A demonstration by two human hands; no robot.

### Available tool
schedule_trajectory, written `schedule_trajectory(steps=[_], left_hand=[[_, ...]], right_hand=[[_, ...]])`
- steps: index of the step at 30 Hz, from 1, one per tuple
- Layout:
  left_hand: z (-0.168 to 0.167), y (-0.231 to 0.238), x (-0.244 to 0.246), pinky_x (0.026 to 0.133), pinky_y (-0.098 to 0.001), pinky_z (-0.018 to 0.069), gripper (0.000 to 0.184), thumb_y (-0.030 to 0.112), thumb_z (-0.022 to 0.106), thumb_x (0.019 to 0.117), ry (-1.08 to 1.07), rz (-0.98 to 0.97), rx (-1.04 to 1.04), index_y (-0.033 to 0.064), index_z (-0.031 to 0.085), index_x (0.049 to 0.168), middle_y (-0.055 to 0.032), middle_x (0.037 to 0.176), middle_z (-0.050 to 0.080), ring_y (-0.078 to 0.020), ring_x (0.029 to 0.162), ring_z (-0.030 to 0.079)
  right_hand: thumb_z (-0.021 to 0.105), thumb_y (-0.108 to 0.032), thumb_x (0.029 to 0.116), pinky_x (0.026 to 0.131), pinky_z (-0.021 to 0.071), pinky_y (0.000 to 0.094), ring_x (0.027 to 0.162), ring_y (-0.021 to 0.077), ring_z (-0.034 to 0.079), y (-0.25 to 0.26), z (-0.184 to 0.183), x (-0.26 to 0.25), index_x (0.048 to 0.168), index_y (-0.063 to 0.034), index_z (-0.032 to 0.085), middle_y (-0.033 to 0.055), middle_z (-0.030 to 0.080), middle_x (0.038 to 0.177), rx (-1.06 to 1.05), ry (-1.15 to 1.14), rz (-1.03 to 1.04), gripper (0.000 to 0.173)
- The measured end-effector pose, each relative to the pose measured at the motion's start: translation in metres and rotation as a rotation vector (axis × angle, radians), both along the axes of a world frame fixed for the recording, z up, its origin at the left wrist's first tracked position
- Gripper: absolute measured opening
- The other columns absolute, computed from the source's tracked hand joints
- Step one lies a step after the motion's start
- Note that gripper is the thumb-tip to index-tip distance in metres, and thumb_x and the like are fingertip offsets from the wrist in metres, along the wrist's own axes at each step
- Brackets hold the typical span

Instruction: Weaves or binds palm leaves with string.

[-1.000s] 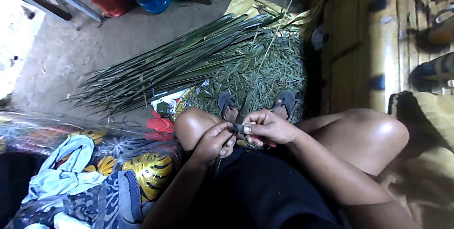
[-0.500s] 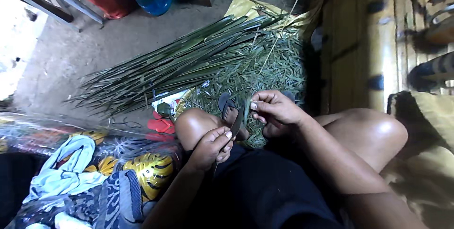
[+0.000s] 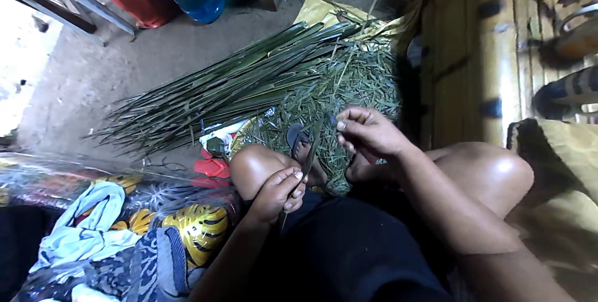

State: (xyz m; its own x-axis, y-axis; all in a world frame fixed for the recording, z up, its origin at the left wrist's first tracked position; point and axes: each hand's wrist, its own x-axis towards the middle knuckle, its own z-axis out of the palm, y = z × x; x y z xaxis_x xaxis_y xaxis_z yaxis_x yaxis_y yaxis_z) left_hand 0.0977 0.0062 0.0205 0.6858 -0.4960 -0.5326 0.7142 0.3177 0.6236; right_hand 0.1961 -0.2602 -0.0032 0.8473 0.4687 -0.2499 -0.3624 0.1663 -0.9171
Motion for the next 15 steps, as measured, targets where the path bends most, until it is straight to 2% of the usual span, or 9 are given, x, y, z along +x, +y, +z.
schedule_trajectory(steps=[3,6,10,15], left_hand=[[-0.003,-0.003,0.004,0.041,-0.0167,0.0394,0.029,0.019,0.032,0.1097,0.022,-0.026,-0.118,0.0084,0.058,0.103,0.0067,0.061,0.046,-0.0028,0.043,0.042],[-0.004,-0.004,0.004,0.040,-0.0167,0.0396,0.029,0.021,0.032,0.1093,0.064,-0.085,-0.223,0.0107,0.058,0.103,0.0075,0.059,0.045,-0.0026,0.042,0.043],[-0.003,-0.003,0.002,0.041,-0.0168,0.0395,0.026,0.023,0.036,0.1093,0.098,-0.115,-0.310,0.0116,0.058,0.103,0.0077,0.059,0.045,-0.0026,0.042,0.043],[-0.002,-0.003,-0.001,0.041,-0.0170,0.0404,0.024,0.023,0.039,0.1091,0.078,-0.093,-0.286,0.0107,0.058,0.102,0.0075,0.059,0.045,-0.0026,0.042,0.044]], right_hand=[[0.056,-0.018,0.1028,0.049,0.0517,0.0210,0.052,0.0063,0.059,0.011,-0.005,-0.022,0.106,-0.0058,0.067,0.0030,0.067,0.071,0.145,0.113,0.190,0.016],[0.054,-0.016,0.1031,0.049,0.0510,0.0186,0.052,0.0042,0.060,0.019,-0.015,-0.035,0.099,-0.0061,0.067,0.0006,0.067,0.069,0.288,0.137,0.302,0.017],[0.055,-0.015,0.1041,0.049,0.0504,0.0172,0.053,0.0034,0.059,0.017,-0.019,-0.031,0.101,-0.0046,0.068,0.0014,0.068,0.070,0.327,0.052,0.264,0.017],[0.057,-0.016,0.1031,0.054,0.0513,0.0189,0.056,0.0046,0.060,0.014,-0.011,-0.021,0.101,-0.0053,0.070,0.0019,0.067,0.071,0.256,-0.029,0.211,0.017]])
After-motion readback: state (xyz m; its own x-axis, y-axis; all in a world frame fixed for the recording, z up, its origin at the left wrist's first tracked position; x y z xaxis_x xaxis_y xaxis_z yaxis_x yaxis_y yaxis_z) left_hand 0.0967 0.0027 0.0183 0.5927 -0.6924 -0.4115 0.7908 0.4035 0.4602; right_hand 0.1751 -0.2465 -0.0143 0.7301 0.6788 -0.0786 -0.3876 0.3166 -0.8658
